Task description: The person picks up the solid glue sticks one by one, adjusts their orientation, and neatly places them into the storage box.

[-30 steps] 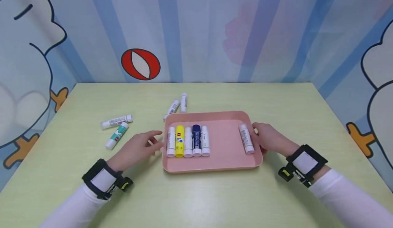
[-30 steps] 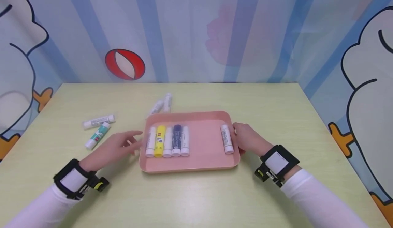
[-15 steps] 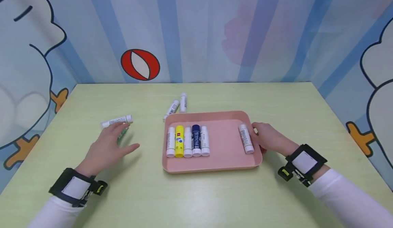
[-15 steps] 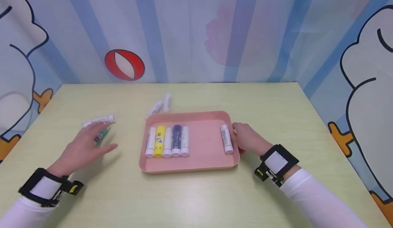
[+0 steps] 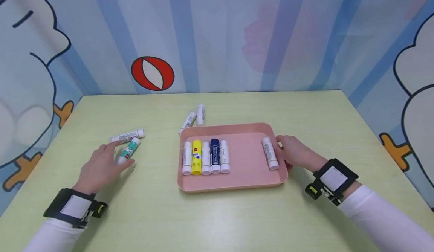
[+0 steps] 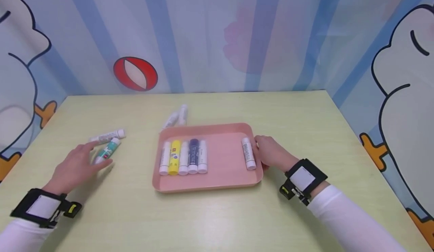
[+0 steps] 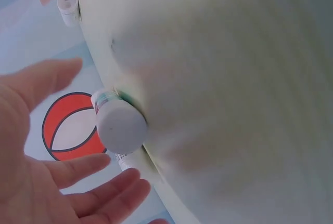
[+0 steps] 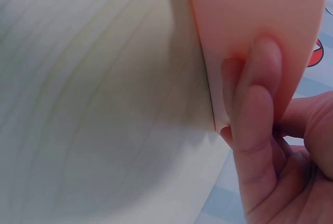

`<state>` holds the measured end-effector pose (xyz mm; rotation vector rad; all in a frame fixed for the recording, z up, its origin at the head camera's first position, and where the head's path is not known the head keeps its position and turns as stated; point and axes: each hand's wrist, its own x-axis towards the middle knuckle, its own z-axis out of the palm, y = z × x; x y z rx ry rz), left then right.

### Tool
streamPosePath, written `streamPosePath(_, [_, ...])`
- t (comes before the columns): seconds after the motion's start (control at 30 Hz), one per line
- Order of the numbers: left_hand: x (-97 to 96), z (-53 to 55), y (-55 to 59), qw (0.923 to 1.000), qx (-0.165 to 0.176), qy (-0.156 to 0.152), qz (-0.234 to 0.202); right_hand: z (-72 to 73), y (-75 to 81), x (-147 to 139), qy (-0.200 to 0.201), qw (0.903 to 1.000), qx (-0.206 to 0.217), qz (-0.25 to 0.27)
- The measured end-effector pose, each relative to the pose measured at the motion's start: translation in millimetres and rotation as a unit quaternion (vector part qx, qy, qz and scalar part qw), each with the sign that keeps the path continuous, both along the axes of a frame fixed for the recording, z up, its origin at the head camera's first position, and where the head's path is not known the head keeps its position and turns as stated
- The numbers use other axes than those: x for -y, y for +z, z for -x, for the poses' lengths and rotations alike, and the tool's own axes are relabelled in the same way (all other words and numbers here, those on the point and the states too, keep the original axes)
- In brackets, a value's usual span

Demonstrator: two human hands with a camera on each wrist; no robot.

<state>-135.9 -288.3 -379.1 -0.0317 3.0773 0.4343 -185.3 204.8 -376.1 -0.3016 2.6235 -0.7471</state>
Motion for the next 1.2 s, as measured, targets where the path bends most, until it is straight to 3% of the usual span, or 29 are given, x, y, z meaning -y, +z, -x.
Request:
streamPosePath(0.8, [1.7,6.4,-2.7,0.9988,0.047,-0.008,-0.011,-0.8,-0.6,0.2,0.0,1.0,-0.004,0.0])
streamPosePath(1.2, [-6.0,4.8,-1.0,0.9987,0.027,-0.031,-0.032,-1.0,-0.3,0.8,0.0,0.9999,-0.012,-0.004])
